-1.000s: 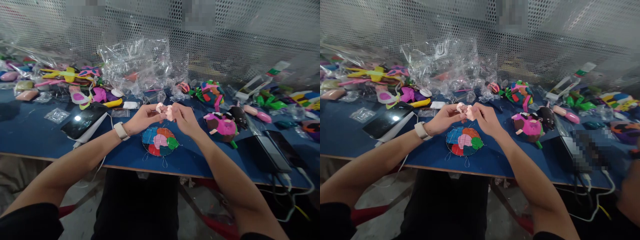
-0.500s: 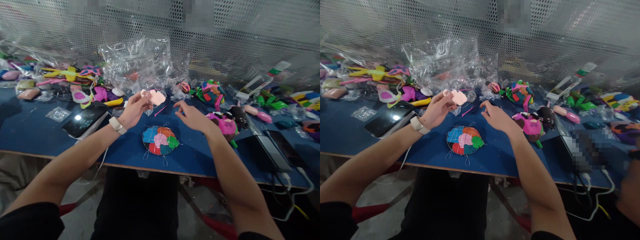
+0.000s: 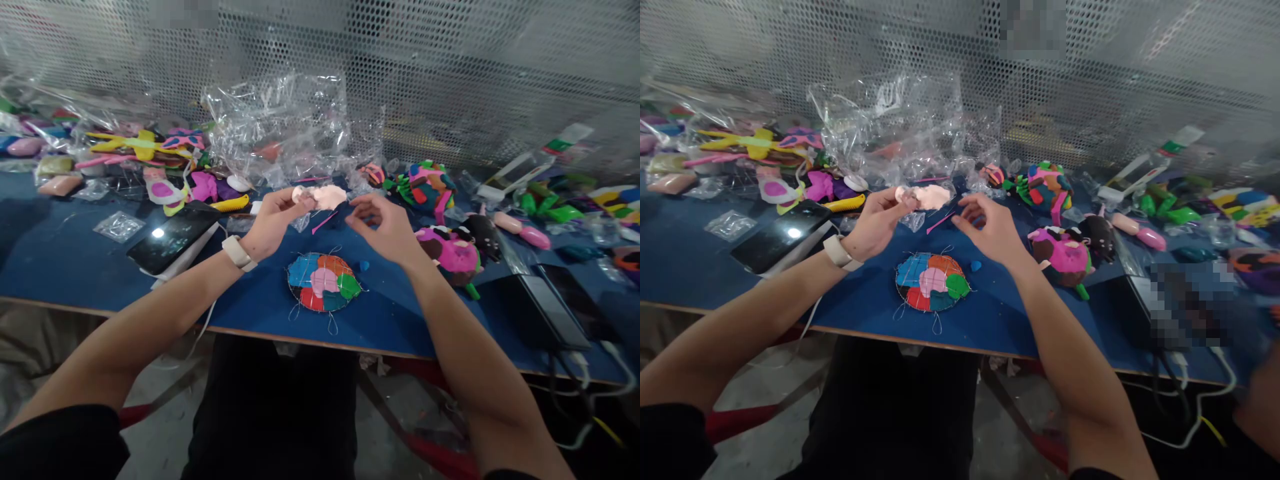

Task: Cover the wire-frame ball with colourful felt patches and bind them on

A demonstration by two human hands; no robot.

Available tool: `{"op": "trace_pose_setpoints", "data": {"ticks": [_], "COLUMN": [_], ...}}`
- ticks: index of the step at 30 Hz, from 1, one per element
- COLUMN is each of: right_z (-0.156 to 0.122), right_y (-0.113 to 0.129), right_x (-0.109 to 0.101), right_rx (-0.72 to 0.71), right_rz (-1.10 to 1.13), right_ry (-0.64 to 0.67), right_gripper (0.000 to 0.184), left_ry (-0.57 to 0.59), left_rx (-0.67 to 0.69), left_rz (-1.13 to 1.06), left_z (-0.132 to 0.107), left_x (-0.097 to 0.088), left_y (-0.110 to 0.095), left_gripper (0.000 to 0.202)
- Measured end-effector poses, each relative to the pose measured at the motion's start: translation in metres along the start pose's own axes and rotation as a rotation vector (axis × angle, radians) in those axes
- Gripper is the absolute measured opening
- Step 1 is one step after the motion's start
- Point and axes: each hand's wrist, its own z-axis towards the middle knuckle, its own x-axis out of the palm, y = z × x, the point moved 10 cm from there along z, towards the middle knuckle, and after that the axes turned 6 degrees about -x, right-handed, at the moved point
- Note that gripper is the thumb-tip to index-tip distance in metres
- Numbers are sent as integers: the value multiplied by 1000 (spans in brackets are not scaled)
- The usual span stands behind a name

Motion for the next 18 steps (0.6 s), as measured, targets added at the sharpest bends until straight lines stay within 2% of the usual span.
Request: {"op": "trace_pose_setpoints", "data": {"ticks": [3, 5, 7, 9, 12, 18], "right_z": [1, 0, -1, -1, -1, -1], "right_y": [14, 25, 32, 31, 23, 6], "right_x": [7, 13, 15, 17, 22, 32], "right_rx": [-25, -63, -80, -57, 2, 108], "right_rz": [341, 430, 455, 477, 567, 703], "right_ry": [-76, -77, -92, -117, -133, -149], "right_gripper": [62, 72, 69, 57, 44, 45], "left_ry": [105, 182, 218, 211, 186, 150], "left_rx": [37, 84, 144, 177, 168, 142], "left_rz": [172, 297, 363, 376, 357, 284], "left_z": [-6, -13, -19, -22, -22, -21], "left_x": [16, 29, 37, 40, 39, 35], "left_y": [-8, -17, -28, -34, -32, -23], "left_gripper": [33, 34, 29, 23, 22, 25]}}
